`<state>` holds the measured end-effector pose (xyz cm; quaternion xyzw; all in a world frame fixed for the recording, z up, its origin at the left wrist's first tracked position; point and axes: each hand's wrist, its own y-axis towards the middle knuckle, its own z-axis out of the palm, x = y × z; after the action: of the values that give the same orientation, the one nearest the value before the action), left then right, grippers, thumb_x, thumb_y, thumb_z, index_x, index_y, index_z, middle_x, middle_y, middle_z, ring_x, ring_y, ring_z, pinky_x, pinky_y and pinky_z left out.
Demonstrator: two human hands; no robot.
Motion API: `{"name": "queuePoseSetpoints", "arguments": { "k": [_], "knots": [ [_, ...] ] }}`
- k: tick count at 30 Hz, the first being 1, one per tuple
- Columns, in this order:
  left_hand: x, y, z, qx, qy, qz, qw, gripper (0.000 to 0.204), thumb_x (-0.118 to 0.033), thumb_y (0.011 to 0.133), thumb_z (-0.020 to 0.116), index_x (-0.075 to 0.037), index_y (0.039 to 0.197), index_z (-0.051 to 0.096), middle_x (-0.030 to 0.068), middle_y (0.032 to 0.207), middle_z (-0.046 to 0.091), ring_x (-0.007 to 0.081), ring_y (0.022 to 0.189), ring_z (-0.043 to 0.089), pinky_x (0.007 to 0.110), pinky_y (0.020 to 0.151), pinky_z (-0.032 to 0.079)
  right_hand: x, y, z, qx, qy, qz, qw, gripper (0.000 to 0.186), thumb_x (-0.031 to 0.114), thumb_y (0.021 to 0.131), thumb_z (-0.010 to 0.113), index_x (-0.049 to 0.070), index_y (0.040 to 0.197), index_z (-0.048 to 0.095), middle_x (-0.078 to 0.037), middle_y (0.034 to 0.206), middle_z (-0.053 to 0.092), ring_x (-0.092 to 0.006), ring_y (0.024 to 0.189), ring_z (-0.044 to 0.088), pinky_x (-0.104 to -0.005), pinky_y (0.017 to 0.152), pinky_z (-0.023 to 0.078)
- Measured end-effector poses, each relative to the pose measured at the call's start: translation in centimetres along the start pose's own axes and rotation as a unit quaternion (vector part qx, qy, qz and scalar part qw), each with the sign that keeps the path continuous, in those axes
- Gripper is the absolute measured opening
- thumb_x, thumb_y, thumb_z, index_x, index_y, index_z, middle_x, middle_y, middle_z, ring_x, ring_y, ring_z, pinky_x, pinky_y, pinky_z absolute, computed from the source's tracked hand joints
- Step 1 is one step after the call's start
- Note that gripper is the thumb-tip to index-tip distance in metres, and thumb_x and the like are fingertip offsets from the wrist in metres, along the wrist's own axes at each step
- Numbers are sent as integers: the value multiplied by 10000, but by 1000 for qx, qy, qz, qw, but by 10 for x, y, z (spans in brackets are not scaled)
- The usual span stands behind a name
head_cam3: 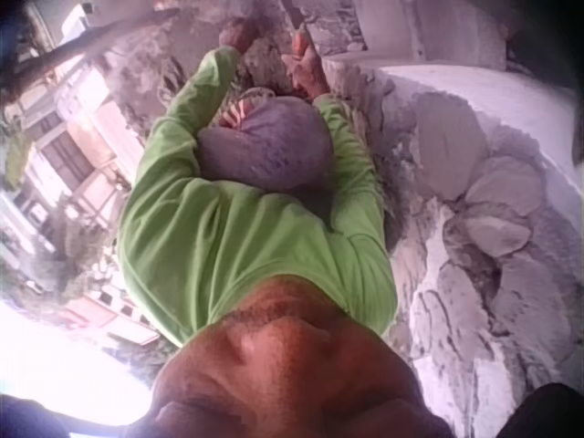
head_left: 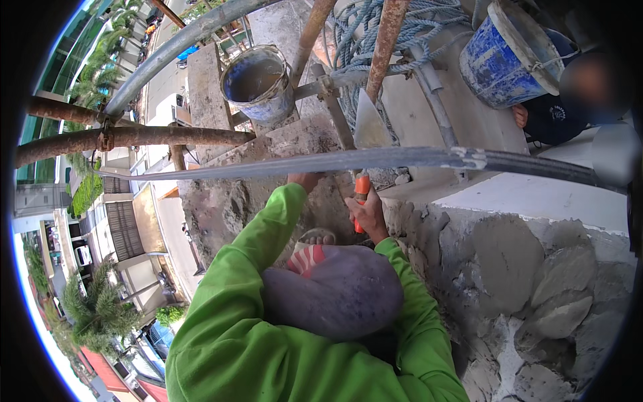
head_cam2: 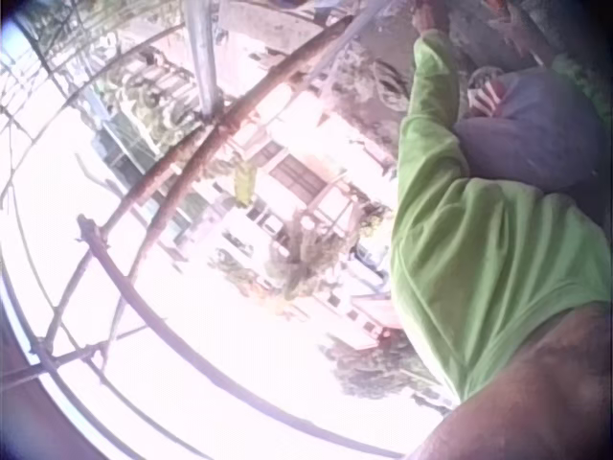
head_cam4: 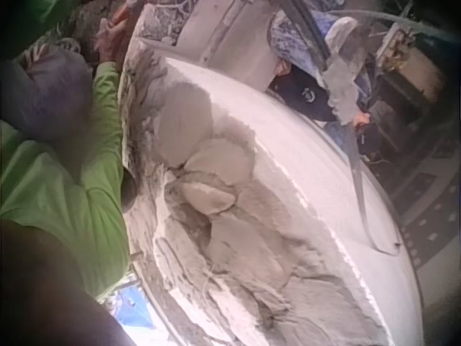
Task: The person scoops cement from a bucket using a trowel and applies it to a concrete surface. They use a yellow sponge to smooth the cement and a trowel to spread it evenly across the area.
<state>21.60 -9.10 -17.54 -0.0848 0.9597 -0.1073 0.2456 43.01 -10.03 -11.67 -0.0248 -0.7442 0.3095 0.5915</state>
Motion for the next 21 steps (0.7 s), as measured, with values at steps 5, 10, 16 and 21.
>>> {"name": "queuePoseSetpoints", "arguments": {
  "k": [5, 10, 16, 21],
  "knots": [
    [16, -4, 22, -119, -25, 7, 993, 431, -235, 696, 768, -138, 1081, 599, 111, 1041, 600, 354, 912, 607, 457, 728, 491, -17, -4, 30, -87, -116, -114, 983, 462, 198, 739, 629, -34, 1106, 471, -261, 822, 605, -444, 818, 606, -454, 700, 495],
    [32, 2, 40, -131, -10, 31, 991, 437, -229, 693, 769, -129, 1080, 591, 125, 1048, 598, 361, 910, 604, 462, 738, 489, -55, 19, 45, -49, -176, -75, 980, 425, 195, 735, 594, -22, 1089, 502, -235, 801, 610, -387, 768, 612, -462, 680, 476],
    [38, 1, 53, -127, 16, 37, 991, 391, -217, 750, 695, -127, 1111, 576, 150, 1090, 582, 359, 994, 560, 466, 835, 448, -53, 17, 53, -83, -83, -29, 993, 349, 196, 728, 605, -21, 997, 555, -222, 751, 638, -410, 764, 630, -442, 670, 499],
    [59, 10, 65, -106, -76, 10, 991, 362, -226, 773, 687, -121, 1103, 578, 151, 1082, 587, 365, 969, 574, 457, 797, 470, -60, 32, 42, -56, -97, -62, 992, 265, 162, 777, 585, -35, 943, 522, -87, 538, 545, -171, 397, 543, -324, 388, 442]
  ]
}}
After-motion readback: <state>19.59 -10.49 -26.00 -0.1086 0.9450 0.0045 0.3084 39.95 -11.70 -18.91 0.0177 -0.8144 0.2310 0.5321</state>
